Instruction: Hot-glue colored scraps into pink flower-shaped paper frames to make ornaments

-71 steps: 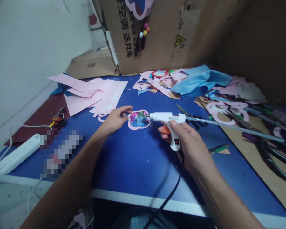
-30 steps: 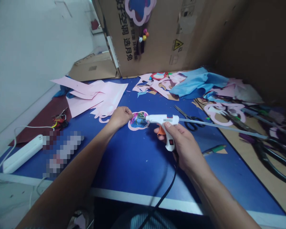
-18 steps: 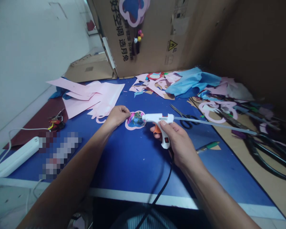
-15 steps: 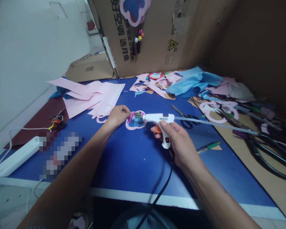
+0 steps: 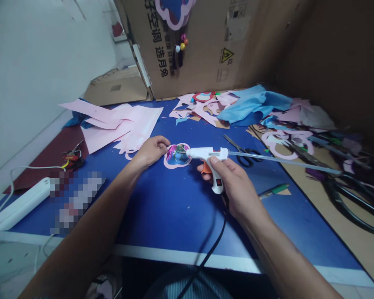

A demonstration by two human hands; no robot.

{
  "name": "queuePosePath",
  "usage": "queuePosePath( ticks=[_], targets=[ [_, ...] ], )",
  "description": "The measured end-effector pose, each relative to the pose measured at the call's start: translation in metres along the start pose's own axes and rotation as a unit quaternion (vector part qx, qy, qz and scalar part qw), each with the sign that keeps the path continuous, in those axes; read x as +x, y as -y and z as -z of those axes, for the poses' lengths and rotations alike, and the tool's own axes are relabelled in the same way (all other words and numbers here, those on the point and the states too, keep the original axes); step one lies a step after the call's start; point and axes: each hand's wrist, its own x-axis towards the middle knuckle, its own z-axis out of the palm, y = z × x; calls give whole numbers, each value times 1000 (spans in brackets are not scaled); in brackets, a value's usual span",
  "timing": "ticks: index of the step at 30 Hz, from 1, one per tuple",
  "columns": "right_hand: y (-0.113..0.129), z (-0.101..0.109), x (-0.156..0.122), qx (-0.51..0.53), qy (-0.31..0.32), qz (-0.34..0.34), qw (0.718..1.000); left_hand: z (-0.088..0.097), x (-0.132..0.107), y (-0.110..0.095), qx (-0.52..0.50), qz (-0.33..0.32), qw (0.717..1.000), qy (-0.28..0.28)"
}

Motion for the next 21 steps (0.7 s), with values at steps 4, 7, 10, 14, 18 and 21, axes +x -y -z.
queuePosePath(
  ticks=[4, 7, 10, 14, 18, 21],
  targets=[
    [-1, 0, -1, -17, 5, 15, 1000, 1, 0, 9, 3, -14, 999, 35],
    [0, 0, -1, -28, 6, 21, 999, -1, 2, 15, 19, -29, 999, 39],
    [0, 0, -1, -24, 3, 17, 1000, -3, 2, 18, 52, -58, 997, 18],
    [1, -1, -1, -7, 1, 12, 1000, -2, 1, 18, 79, -77, 994, 6],
    [1, -1, -2, 2, -2, 10, 1000, -1, 0, 16, 91, -80, 993, 8],
    [0, 0, -2, -7, -1, 10, 1000, 0, 0, 16, 97, -86, 991, 12]
  ],
)
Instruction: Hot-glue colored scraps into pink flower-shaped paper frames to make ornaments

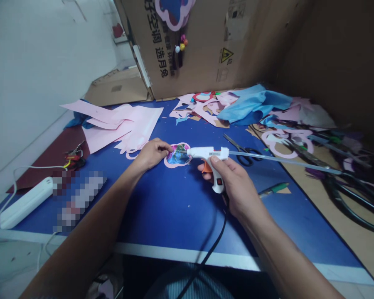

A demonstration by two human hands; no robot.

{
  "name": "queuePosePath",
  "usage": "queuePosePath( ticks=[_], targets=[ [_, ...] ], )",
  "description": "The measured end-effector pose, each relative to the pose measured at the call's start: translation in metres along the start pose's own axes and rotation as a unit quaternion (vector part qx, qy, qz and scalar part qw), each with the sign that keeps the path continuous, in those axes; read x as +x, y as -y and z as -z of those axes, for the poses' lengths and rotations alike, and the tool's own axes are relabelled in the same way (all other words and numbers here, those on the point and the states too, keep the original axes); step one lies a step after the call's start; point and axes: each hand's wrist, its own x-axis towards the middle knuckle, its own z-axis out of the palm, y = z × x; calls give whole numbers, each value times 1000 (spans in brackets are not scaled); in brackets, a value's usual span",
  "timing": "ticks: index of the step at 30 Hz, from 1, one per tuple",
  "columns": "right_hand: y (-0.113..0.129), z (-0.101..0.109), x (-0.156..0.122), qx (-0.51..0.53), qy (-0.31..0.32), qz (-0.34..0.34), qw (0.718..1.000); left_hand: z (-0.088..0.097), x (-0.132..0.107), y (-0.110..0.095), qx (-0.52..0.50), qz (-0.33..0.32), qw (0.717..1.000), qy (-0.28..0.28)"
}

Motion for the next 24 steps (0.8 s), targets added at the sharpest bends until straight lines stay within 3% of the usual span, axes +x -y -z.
queuePosePath(
  ticks=[10, 17, 24],
  targets=[
    [-3, 1, 3, -8, 0, -4, 1000, 2, -8, 4, -1, -70, 997, 21],
    [-3, 3, 2, 11, 1, -16, 1000, 5, -8, 5, -6, -72, 997, 29],
    [-3, 2, 3, -3, 2, -12, 1000, 5, -11, 5, 58, -127, 989, 45]
  ],
)
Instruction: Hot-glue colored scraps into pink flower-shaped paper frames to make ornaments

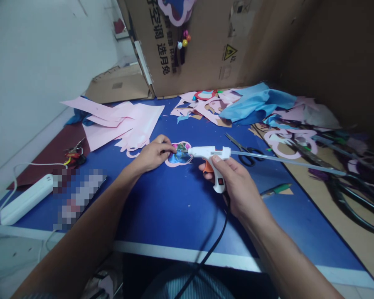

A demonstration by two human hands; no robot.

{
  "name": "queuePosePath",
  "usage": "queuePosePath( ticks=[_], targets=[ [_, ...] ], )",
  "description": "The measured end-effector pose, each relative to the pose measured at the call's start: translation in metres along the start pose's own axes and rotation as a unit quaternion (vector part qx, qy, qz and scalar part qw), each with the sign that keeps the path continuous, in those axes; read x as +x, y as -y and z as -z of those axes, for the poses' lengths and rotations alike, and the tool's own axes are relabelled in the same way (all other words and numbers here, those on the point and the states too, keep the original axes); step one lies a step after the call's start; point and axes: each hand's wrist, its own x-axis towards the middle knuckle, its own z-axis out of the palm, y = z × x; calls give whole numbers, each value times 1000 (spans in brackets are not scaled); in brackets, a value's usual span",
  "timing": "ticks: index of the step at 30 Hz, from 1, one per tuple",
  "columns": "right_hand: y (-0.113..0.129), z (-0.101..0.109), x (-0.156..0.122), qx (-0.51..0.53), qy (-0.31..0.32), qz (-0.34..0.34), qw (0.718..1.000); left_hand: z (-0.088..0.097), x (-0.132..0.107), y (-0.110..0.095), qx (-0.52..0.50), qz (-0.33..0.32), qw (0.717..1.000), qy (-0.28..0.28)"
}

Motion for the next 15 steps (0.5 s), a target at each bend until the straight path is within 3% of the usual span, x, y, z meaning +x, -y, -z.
queuePosePath(
  ticks=[8, 15],
  targets=[
    [3, -3, -4, 30, 4, 3, 1000, 1, -2, 9, -26, -41, 999, 9],
    [0, -2, -2, 54, -4, -7, 998, 6, -8, 4, -69, -41, 996, 29]
  ],
)
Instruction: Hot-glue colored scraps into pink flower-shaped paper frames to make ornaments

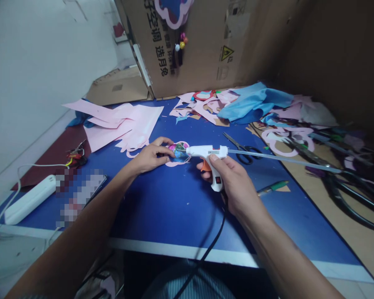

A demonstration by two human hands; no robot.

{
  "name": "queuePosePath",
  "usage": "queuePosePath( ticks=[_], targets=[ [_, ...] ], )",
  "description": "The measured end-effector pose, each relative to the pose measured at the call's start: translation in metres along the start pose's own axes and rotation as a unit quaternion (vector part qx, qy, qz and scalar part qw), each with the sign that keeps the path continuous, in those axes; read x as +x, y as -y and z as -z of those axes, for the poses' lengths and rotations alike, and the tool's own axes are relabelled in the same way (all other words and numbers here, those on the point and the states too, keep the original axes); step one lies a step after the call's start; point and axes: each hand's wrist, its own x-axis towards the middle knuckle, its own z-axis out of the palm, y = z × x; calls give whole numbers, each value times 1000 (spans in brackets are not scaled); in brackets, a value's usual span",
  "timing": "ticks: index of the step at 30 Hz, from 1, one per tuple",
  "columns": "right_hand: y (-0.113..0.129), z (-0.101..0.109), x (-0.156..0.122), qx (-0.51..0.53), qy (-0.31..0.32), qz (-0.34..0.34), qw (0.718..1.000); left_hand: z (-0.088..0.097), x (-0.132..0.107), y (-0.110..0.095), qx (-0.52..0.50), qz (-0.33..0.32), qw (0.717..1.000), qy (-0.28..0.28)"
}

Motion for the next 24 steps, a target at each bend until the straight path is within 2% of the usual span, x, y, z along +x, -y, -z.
queuePosePath(
  ticks=[9, 15, 20, 24],
  targets=[
    [-6, 6, 3, -17, 7, 9, 1000, -2, -1, 3, -18, 14, 1000, 4],
    [-3, 3, 1, -51, -9, 17, 999, -7, 1, 5, -24, 32, 999, -12],
    [0, 0, -4, -139, -7, 48, 989, -8, 4, 5, -24, 32, 999, -12],
    [5, -5, -13, -263, -2, 96, 960, -9, 5, 4, -26, 35, 999, -7]
  ],
)
